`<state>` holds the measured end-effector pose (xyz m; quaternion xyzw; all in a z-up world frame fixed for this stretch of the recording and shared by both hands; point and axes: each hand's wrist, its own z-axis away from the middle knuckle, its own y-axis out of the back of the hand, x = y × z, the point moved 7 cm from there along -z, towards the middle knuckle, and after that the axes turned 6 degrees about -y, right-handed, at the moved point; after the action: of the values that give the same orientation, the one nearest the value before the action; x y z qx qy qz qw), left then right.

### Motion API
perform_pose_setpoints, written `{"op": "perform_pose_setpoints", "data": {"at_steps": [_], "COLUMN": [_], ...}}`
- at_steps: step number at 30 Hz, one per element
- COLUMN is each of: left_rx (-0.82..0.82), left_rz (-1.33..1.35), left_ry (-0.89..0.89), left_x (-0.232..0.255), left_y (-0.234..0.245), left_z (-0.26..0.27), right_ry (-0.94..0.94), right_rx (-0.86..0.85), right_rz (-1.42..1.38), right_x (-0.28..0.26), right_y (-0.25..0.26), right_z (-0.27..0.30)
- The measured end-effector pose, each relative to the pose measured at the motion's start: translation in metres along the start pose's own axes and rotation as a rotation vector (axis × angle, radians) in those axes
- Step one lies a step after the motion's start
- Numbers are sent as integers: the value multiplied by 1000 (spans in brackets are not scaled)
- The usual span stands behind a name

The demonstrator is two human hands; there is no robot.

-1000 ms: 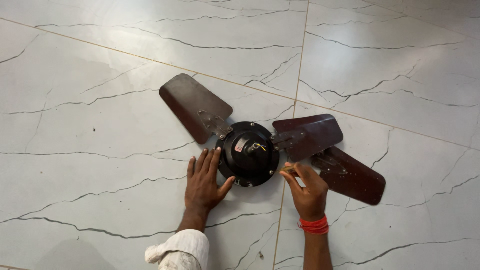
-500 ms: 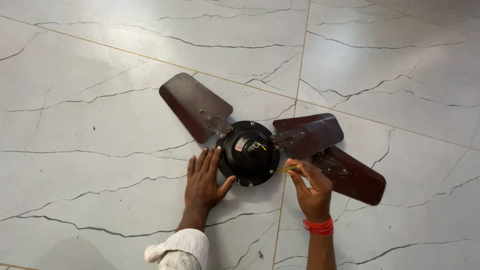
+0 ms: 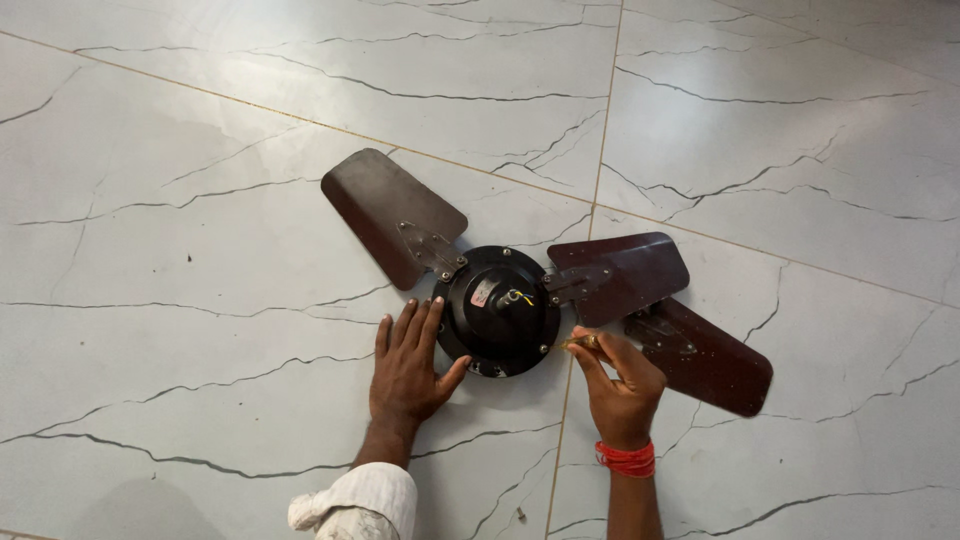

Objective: The person attaches three fan blades to a ceiling fan motor hub lying on a tiled floor. Using a screwdriver, they secure each blade with screws, working on one blade at a time.

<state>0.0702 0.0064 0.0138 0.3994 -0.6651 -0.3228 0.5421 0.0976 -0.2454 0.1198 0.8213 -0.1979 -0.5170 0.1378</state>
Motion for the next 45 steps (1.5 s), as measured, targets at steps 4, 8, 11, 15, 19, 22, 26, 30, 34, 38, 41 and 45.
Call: {"op": "perform_pose_setpoints", "data": {"at_steps": [4, 8, 11, 15, 19, 22, 26, 30, 34, 38, 41, 45], "left_rx": [-23, -42, -38, -43, -33, -42, -35, -27, -21, -33, -68, -71], "left_rz": [-2, -28, -30, -25, -9, -12, -3, -14, -5, 14, 10, 0], "left_ry": [14, 14, 7, 14, 19, 13, 12, -14, -42, -62, -64, -64], "left_x": [-2, -4, -6, -5, -4, -4, -1, -1, 0, -1, -1, 0], "left_y": [-2, -7, -7, -8, -6, -5, -2, -1, -4, -4, -8, -6], "left_z": [-2, 2, -1, 0, 2, -1, -1, 0, 0, 1, 0, 0], "right_ry": [-23, 54, 26, 16, 40, 76, 43, 30, -70, -189, -260, -559], "right_rx": [50, 97, 171, 149, 54, -16, 4, 70, 104, 107, 152, 291], "right_rz": [7, 158, 231, 228, 184, 127, 180, 223, 204, 107, -46, -435], "right_x": [3, -6, -11, -11, -5, 0, 6, 9, 15, 27, 44, 84], "right_y": [-3, -3, 2, 6, -3, -8, -9, -6, -3, -2, 4, 20], "right_z": [0, 1, 1, -2, -1, 1, 3, 4, 3, 5, 8, 27]}}
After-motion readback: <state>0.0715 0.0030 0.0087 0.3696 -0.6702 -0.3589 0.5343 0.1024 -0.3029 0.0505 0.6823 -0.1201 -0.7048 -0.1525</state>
